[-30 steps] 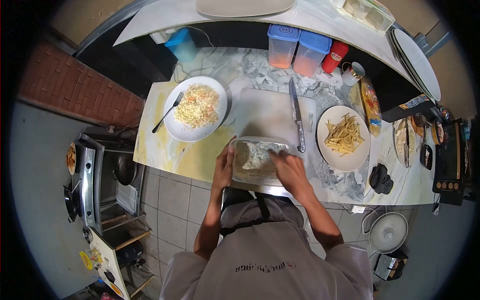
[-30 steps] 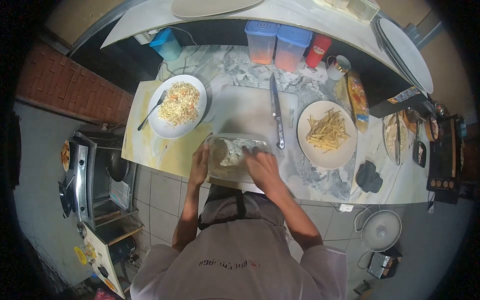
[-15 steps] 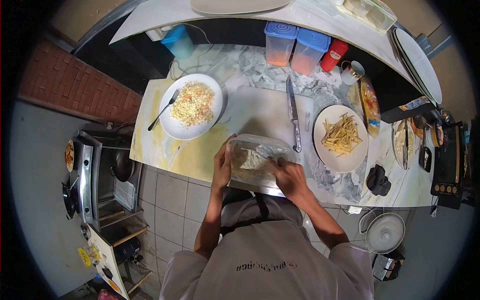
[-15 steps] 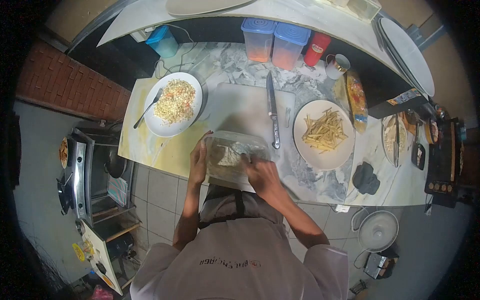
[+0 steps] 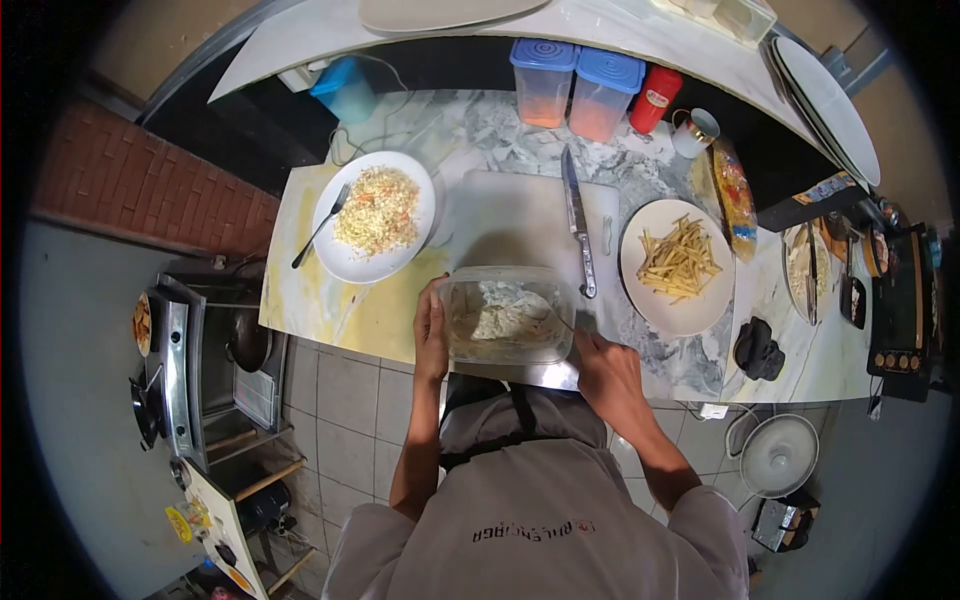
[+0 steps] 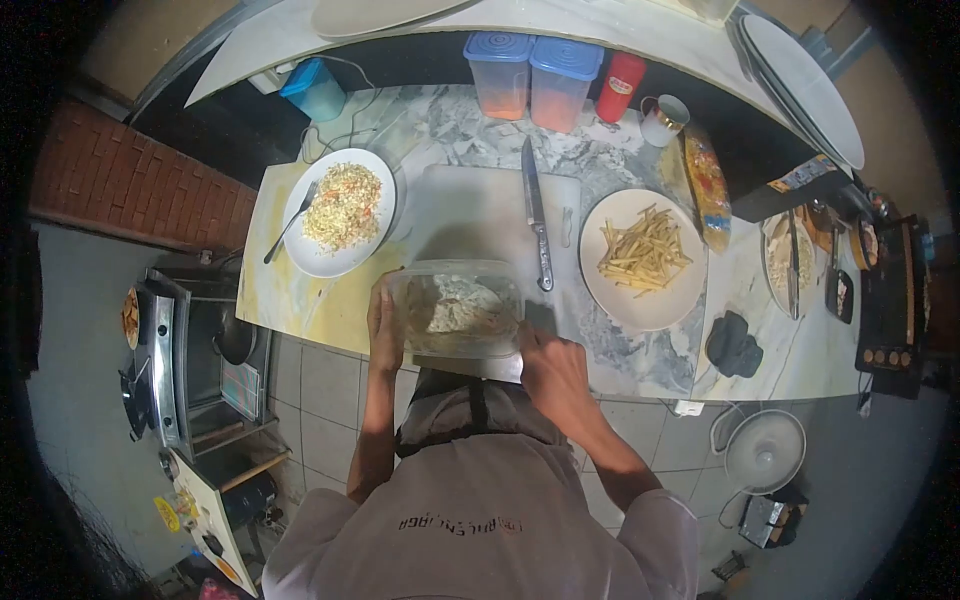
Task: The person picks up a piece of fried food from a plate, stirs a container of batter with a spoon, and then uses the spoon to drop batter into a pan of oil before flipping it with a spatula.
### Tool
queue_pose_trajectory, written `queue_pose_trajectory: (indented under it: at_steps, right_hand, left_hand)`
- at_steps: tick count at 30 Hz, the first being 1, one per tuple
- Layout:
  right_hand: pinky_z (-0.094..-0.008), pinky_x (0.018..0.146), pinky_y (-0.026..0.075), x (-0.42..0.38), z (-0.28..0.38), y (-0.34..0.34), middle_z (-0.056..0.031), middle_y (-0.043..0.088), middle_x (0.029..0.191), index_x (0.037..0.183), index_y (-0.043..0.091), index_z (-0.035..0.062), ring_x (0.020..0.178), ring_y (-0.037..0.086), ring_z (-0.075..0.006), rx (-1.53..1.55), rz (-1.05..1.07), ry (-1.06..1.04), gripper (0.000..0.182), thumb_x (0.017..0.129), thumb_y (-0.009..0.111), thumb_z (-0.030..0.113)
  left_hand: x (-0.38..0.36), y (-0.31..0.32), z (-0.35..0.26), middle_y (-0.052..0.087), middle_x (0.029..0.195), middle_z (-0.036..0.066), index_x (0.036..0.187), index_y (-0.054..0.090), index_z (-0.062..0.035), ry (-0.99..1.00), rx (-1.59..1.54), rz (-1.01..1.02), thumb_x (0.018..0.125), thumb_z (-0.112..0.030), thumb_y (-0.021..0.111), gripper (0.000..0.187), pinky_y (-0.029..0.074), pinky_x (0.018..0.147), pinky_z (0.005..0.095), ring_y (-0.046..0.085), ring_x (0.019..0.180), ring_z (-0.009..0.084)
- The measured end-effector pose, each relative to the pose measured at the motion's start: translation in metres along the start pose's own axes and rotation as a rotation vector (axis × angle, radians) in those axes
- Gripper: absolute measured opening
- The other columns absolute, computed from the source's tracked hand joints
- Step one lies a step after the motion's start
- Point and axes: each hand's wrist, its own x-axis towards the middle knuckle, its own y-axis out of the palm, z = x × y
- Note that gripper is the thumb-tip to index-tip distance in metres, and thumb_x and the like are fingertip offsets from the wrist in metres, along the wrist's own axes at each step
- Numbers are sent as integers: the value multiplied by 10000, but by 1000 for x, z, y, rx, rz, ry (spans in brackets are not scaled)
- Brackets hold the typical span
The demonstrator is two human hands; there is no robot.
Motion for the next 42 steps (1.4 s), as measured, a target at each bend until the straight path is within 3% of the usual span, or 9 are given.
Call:
queue_pose_trajectory:
  at_steps: [10,12,18,22,27,29,33,36,42]
  right_hand:
    - [-432,540,451,-25,-10,35,-169,566,709,1016,560,-18,636,582,-376,124,-71,0,366,653,543,-61]
    - [-426,540,449,-23,-14,26,-170,561,707,1023,562,-15,639,581,-373,159,-125,-14,361,665,549,-63]
    - [-438,623,493,-13,-16,16,-181,601,874,1076,562,-2,755,615,-367,94,-13,67,311,772,494,-11]
    - [-442,630,499,-23,-15,35,-185,592,841,1015,538,1,779,617,-373,47,95,75,243,775,499,-2]
    - [-423,563,486,-39,-12,26,-167,595,810,1011,561,3,676,615,-342,104,-109,31,244,769,540,26]
    - [-430,557,481,-38,-10,15,-144,595,762,1010,590,13,657,604,-345,79,-158,173,246,764,593,16]
    - [-410,544,484,-34,-15,16,-150,604,797,986,584,2,655,617,-333,27,-187,187,222,768,551,28]
    - [-411,555,494,-30,-12,25,-155,619,806,939,587,-4,669,633,-336,-40,-182,181,183,762,546,22]
    - [-445,562,496,-29,0,25,-194,619,717,785,571,-3,637,635,-368,-39,-53,273,62,736,545,25]
  left_hand:
    - [-3,-5,-3,405,1359,92,1330,371,-68,-52,-10,63,936,-162,507,427,290,1046,338,365,1266,206]
    - [-4,-3,-13,393,1375,102,1377,347,-69,-139,-137,57,816,-50,527,589,325,1020,326,386,1249,204]
    - [1,-10,7,436,1349,107,1339,441,-31,-178,-211,98,655,-95,443,687,338,1015,322,419,1222,212]
    - [2,-4,5,465,1324,96,1304,476,-12,-196,-235,-3,696,-159,443,626,326,1028,329,422,1220,221]
    - [-1,-1,20,474,1294,122,1279,482,19,-97,-306,-49,749,-188,456,569,315,1037,337,429,1210,232]
    - [-3,3,20,476,1290,124,1282,477,20,-94,-332,-66,749,-183,466,570,319,1034,338,430,1211,234]
    - [-6,17,18,478,1286,124,1300,454,23,-64,-341,-96,739,-175,503,596,331,1026,337,433,1215,235]
    - [-9,21,23,473,1295,126,1327,428,21,46,-239,-79,731,-179,518,635,336,1021,340,440,1208,234]
    - [-10,24,6,473,1298,141,1364,400,1,-53,-248,37,719,-184,533,684,346,1010,348,474,1168,245]
